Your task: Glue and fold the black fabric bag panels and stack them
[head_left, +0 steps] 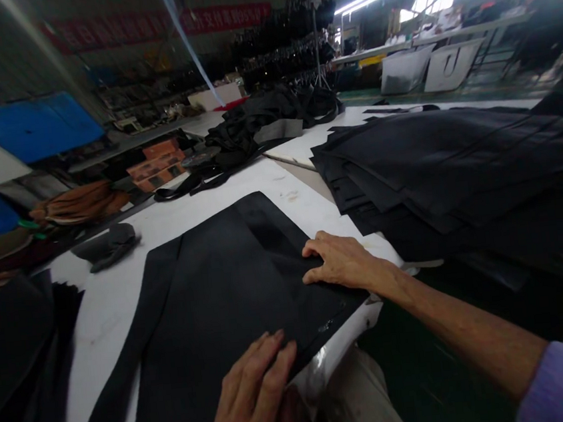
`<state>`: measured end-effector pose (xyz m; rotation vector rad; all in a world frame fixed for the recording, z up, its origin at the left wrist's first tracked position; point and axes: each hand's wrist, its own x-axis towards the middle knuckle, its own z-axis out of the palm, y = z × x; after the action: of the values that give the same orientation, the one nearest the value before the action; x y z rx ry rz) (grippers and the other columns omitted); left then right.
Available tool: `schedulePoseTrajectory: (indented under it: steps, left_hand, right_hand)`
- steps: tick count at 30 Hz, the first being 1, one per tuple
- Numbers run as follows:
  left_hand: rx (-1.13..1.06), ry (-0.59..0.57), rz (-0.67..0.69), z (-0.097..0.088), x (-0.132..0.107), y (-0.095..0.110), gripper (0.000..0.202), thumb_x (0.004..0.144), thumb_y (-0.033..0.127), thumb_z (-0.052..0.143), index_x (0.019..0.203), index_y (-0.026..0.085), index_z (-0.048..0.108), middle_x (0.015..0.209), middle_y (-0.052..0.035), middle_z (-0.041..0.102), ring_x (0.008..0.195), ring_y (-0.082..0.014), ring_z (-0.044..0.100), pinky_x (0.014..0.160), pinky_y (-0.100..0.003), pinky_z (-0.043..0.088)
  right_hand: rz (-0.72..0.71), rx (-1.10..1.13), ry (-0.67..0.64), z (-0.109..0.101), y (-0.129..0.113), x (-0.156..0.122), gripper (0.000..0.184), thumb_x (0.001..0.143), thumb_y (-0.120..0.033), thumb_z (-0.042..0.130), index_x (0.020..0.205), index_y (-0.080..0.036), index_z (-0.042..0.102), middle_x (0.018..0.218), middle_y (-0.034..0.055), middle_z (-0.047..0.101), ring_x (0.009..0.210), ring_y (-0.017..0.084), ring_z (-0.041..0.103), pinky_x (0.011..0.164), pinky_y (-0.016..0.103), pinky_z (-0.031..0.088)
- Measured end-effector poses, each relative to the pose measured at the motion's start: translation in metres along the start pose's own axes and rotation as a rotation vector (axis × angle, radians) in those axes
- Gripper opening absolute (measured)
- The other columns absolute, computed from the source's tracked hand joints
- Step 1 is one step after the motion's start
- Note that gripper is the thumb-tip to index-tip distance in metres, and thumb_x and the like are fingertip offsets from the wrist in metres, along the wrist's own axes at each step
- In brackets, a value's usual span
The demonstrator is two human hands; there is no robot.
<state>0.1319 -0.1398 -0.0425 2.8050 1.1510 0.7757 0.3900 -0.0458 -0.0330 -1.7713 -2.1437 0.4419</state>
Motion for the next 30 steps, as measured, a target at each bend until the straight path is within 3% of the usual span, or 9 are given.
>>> schedulePoseTrajectory:
  steps: [4,8,19,30]
  left_hand:
    - [0.076,-0.208,0.053,0.019,0.043,-0.003,0.053,0.083,0.01,0.041,0.134,0.024,0.04,0.136,-0.0035,0.048,0.125,-0.0217,0.043,0.097,-0.037,0.046]
    - [0.087,-0.327,0.085,0.027,0.052,-0.005,0.052,0.085,0.011,0.041,0.135,0.026,0.038,0.137,-0.002,0.047,0.128,-0.0237,0.038,0.096,-0.041,0.046]
    - [0.095,-0.326,0.122,0.032,0.049,-0.002,0.051,0.084,0.014,0.045,0.133,0.027,0.043,0.133,-0.0049,0.051,0.122,-0.0256,0.047,0.092,-0.041,0.048]
    - [-0.067,-0.37,-0.028,0.029,0.048,0.002,0.042,0.091,0.017,0.04,0.129,0.033,0.045,0.135,-0.0005,0.048,0.126,-0.0218,0.038,0.099,-0.043,0.041]
  right_hand:
    - [-0.018,0.003,0.001,-0.001,0.003,0.002,0.043,0.071,-0.052,0.066,0.104,-0.025,0.059,0.102,0.0037,0.058,0.088,0.022,0.058,0.07,0.03,0.039]
    - [-0.036,0.005,0.001,0.0,0.006,0.003,0.043,0.07,-0.052,0.066,0.103,-0.026,0.06,0.101,0.0033,0.059,0.087,0.021,0.058,0.07,0.03,0.039]
    - [-0.065,0.007,0.012,0.001,0.011,0.005,0.045,0.068,-0.055,0.068,0.102,-0.027,0.06,0.097,0.0018,0.06,0.085,0.021,0.058,0.068,0.029,0.039]
    - [-0.056,0.012,0.031,0.003,0.013,0.006,0.043,0.067,-0.054,0.069,0.099,-0.027,0.06,0.096,0.0012,0.06,0.084,0.022,0.059,0.066,0.03,0.038]
